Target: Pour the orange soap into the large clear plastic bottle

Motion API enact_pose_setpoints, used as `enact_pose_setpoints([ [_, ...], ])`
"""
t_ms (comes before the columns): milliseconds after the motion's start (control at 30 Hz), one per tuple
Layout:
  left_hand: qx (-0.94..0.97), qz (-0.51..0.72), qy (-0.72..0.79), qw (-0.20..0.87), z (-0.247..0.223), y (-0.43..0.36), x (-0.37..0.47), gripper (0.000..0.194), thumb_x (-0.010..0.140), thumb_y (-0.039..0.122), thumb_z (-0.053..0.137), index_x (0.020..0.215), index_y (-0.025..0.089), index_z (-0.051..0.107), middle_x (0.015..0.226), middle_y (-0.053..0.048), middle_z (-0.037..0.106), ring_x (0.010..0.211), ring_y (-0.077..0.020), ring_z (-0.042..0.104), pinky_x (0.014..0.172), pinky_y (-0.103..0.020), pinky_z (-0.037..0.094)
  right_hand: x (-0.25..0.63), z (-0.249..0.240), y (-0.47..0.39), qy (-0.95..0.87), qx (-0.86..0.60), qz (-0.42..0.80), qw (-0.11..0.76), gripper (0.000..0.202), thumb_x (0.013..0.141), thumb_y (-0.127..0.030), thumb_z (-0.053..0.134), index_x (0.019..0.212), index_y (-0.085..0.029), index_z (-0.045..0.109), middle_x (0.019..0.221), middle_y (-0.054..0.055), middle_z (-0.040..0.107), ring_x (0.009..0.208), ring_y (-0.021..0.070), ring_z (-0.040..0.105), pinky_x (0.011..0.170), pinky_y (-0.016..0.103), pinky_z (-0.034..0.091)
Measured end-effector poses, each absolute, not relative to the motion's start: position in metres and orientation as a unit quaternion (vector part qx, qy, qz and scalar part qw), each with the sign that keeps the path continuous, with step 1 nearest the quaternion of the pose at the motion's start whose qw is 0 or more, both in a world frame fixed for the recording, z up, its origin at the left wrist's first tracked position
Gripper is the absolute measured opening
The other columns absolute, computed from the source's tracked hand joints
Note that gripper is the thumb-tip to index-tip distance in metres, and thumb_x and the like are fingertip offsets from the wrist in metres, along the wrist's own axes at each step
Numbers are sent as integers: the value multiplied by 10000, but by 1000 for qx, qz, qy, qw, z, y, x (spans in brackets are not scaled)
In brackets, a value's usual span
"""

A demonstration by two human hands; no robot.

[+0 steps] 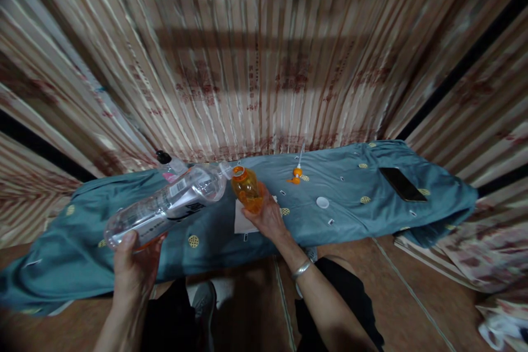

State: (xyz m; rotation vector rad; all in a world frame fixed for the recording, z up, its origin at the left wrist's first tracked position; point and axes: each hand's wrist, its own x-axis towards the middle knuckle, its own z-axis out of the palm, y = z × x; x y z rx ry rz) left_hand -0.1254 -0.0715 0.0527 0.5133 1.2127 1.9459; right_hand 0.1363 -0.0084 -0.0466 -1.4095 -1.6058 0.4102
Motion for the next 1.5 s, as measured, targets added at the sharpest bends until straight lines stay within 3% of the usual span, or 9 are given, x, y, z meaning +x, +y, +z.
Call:
enact_pose_setpoints([
  [167, 208, 764, 477, 382, 52, -72, -126, 501, 391, 426, 978, 792, 238, 742, 1026, -21, 802, 758, -144, 634, 599, -192, 558, 132, -38, -9, -650, -578, 174, 462, 760, 773, -284, 845, 1482, -210, 580, 1363, 144, 789, 1204, 392, 794, 1037, 557, 660],
  [500, 229, 766, 461, 385, 59, -60, -122, 508, 448, 506, 974, 802, 228, 739, 988, -27, 793, 793, -152, 648, 628, -212, 557, 128, -24, 3, -634, -589, 149, 479, 717, 765, -267, 855, 1428, -218, 586, 1311, 141, 804, 1188, 370, 797, 1021, 514, 658],
  [733, 236, 760, 459, 395, 61, -52, -124, 531, 419, 511, 1000, 771, 215, 735, 828, -1, 763, 766, -161, 658, 596, -213, 545, 127, -30, 6, -629, -590, 166, 479, 754, 773, -288, 835, 1463, -187, 549, 1270, 152, 812, 1152, 387, 808, 1004, 541, 661],
  [1000, 251, 753, 456, 402, 53, -41, -128, 518, 476, 503, 971, 849, 218, 752, 815, 0, 749, 756, -163, 658, 608, -220, 529, 130, -36, 6, -627, -595, 156, 478, 759, 757, -261, 843, 1460, -215, 561, 1244, 154, 813, 1101, 394, 817, 985, 585, 664],
  [1133, 254, 750, 454, 408, 46, -39, -126, 491, 516, 518, 951, 852, 220, 752, 780, -7, 737, 757, -174, 658, 643, -241, 543, 129, -39, 6, -623, -603, 156, 472, 768, 761, -257, 845, 1473, -218, 559, 1225, 138, 819, 1091, 382, 822, 969, 548, 678],
  [1500, 247, 760, 463, 383, 49, -53, -124, 519, 455, 536, 993, 783, 214, 752, 918, -30, 794, 765, -148, 644, 615, -194, 547, 128, -41, 3, -637, -576, 175, 481, 718, 800, -315, 827, 1453, -192, 557, 1252, 143, 817, 1134, 364, 816, 990, 524, 680],
])
